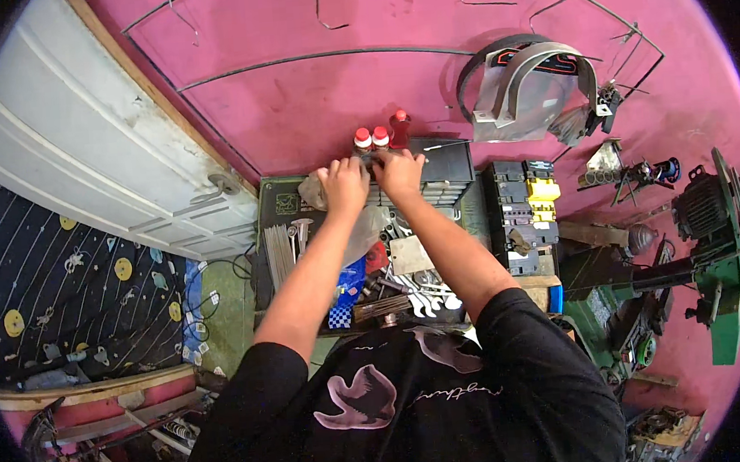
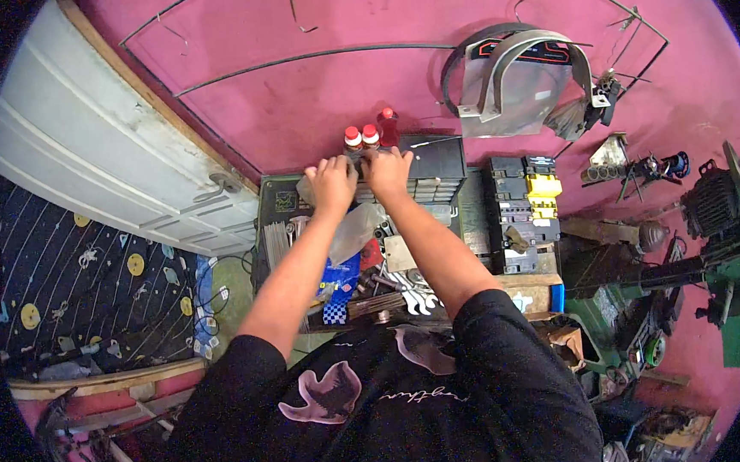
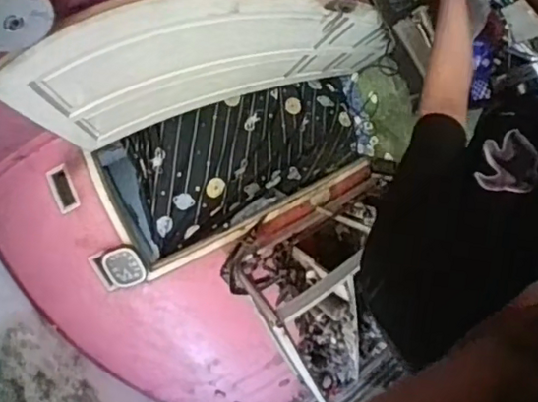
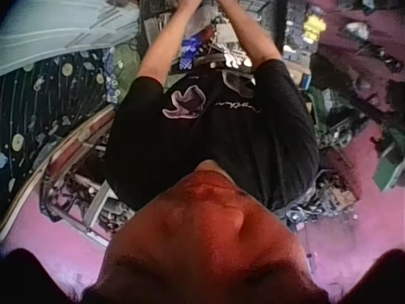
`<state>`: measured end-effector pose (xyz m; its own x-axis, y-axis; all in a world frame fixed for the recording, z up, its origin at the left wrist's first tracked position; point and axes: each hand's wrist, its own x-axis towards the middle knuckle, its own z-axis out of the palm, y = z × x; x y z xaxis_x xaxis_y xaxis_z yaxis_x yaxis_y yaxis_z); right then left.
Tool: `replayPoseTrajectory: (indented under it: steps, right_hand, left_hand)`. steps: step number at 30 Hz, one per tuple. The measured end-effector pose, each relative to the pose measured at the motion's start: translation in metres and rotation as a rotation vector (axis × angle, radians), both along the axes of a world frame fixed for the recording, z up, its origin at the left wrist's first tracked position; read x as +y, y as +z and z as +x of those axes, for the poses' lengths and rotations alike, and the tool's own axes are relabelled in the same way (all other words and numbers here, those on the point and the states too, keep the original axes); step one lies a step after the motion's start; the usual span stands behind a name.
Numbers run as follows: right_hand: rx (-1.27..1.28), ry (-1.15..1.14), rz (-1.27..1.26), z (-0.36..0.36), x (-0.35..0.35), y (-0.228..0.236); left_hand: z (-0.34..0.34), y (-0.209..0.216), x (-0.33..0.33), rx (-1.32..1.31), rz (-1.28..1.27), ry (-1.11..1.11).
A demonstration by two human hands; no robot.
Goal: The person places a face shield on a wall rack, then repeatedly picks up thin metal rods from a cluttered workbench, aligns them, and stacks them into a neat pile. The person handles the rods one by one or in small groups throughout the clip.
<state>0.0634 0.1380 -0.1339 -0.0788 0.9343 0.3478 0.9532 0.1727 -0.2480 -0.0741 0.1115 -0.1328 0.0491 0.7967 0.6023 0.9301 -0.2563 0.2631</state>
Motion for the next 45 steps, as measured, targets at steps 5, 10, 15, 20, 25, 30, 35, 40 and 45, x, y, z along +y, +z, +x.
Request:
replayPoseTrajectory:
  steps: [5, 10, 15, 20, 25, 30, 35, 40, 45]
  right_hand:
    - [0.021, 0.037, 0.164, 0.009, -0.008, 0.002]
    - [0.054, 0.138, 0.289, 0.006, -0.014, 0.013]
    - [0.199, 0.234, 0.33, 0.006, -0.013, 0.017]
    - [0.386, 0.406, 0.193, 0.002, -0.068, 0.012]
    - [1.205, 0.188, -0.55, 0.018, -0.176, -0.035]
    - [1.755, -0.235, -1.093, 0.048, -0.243, -0.104]
    - [1.34, -0.296, -1.048, 0.07, -0.256, -0.117]
    - [1.102, -0.232, -0.861, 0.094, -0.298, -0.178]
    - [0.799, 0.064, -0.616, 0.067, -0.32, -0.151]
  left_hand:
    - [0.022, -0.011, -0.03, -0.185, -0.082, 0.079]
    - [0.017, -0.009, -0.03, -0.233, -0.06, 0.102]
    - [0.012, 0.005, -0.037, -0.278, -0.063, 0.056]
    - [-0.023, 0.0, -0.083, -0.136, -0.131, -0.086]
    - [-0.049, -0.041, -0.195, 0.021, -0.216, -0.389]
    - [-0.063, -0.106, -0.28, -0.112, -0.442, -0.693]
    - [-0.074, -0.115, -0.298, -0.15, -0.64, -0.685]
    - [-0.08, -0.126, -0.301, -0.043, -0.714, -0.678]
    - [-0.061, -0.141, -0.299, 0.033, -0.665, -0.712]
